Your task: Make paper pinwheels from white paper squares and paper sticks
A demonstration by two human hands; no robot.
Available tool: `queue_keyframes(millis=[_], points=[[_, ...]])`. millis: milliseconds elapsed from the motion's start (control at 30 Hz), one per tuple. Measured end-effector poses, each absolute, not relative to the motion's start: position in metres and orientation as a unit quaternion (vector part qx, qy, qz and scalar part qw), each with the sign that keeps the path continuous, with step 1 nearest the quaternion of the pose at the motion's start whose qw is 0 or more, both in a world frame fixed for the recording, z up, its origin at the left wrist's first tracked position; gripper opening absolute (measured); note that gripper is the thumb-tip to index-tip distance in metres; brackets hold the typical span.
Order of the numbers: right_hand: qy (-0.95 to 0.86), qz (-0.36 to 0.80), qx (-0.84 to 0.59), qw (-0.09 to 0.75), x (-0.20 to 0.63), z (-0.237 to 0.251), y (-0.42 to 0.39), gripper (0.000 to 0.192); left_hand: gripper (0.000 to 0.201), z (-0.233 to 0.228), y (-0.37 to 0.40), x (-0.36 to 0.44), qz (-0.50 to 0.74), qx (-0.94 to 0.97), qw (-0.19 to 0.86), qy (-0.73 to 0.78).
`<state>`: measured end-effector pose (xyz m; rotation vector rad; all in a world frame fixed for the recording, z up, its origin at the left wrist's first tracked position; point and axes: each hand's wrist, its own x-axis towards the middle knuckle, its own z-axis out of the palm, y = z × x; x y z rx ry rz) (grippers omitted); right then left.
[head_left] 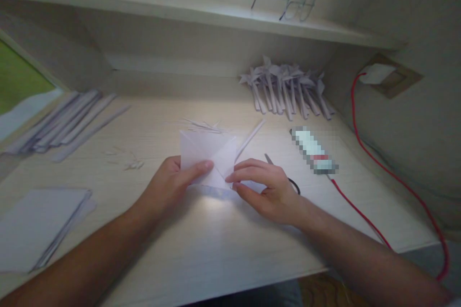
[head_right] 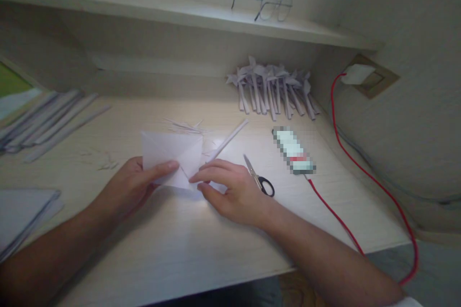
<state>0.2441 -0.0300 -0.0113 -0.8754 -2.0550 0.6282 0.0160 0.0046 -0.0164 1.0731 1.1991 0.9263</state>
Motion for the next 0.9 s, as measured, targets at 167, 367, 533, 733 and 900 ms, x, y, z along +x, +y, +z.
queue_keyframes(millis=[167,367,533,733,900], points=[[-0.788,0.263,-0.37,0.415,0.241,-0.013,-0.031,0.012,0.029,-0.021,0.007,0.009,0.361,0.498,0.633,0.469],[-0.768,0.282,-0.388,0.425,0.24,-0.012,-0.031,0.012,0.033,-0.015,0.004,0.013,0.36,0.502,0.628,0.473],[-0.744,0.314,-0.414,0.421,0.24,-0.011,-0.033,0.011,0.033,-0.005,0.0,0.017,0.372,0.523,0.577,0.505],[-0.706,0.329,-0.452,0.434,0.238,-0.01,-0.034,0.01,0.031,0.001,-0.004,0.02,0.391,0.523,0.551,0.519],[-0.692,0.344,-0.456,0.442,0.238,-0.016,-0.034,0.009,0.032,0.001,-0.005,0.022,0.394,0.514,0.559,0.518]])
